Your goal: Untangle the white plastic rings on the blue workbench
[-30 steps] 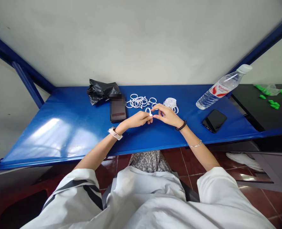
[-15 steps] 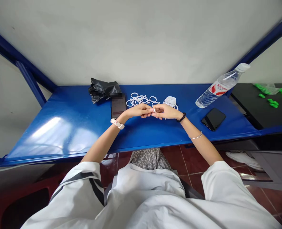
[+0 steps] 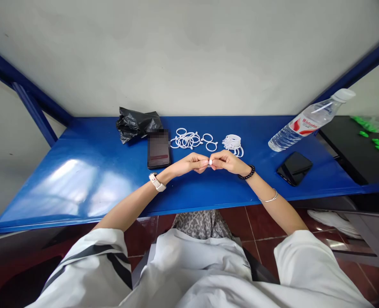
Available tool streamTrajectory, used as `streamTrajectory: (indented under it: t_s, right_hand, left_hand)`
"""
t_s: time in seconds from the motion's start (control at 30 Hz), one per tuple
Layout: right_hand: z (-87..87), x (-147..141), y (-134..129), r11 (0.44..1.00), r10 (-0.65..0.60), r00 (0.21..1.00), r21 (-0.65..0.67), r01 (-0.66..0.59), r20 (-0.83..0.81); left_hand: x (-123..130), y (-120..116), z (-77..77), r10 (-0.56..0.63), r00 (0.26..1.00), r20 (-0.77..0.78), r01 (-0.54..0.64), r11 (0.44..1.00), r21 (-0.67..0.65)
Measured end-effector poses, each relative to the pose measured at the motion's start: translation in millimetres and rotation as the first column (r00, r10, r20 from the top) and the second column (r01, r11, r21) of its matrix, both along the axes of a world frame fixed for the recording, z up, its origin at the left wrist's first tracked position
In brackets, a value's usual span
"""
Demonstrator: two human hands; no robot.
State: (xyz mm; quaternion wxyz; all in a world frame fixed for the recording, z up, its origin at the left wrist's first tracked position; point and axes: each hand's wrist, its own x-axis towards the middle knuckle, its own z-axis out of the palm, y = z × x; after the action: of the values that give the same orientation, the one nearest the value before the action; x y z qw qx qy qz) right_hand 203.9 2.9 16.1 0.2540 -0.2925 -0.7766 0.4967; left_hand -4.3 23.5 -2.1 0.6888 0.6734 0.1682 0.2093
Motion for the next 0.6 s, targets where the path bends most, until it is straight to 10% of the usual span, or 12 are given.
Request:
streamTrajectory:
  t_s: [0.3,0.6]
  right_hand:
    - [3.7,5,-7,0.996,-0.068,0.981,0.042,0.077,-0.182]
    - [15.8,23,-4,0.976,-0.153,0.986,0.170,0.140,0.065]
  left_hand:
    - [-1,-7,7.2,0.052,0.995,0.088,-0.048,0.998,-0.039]
    - [-2,0,2.3,0.146,0.989,-0.010,-0.143,0.979,0.144]
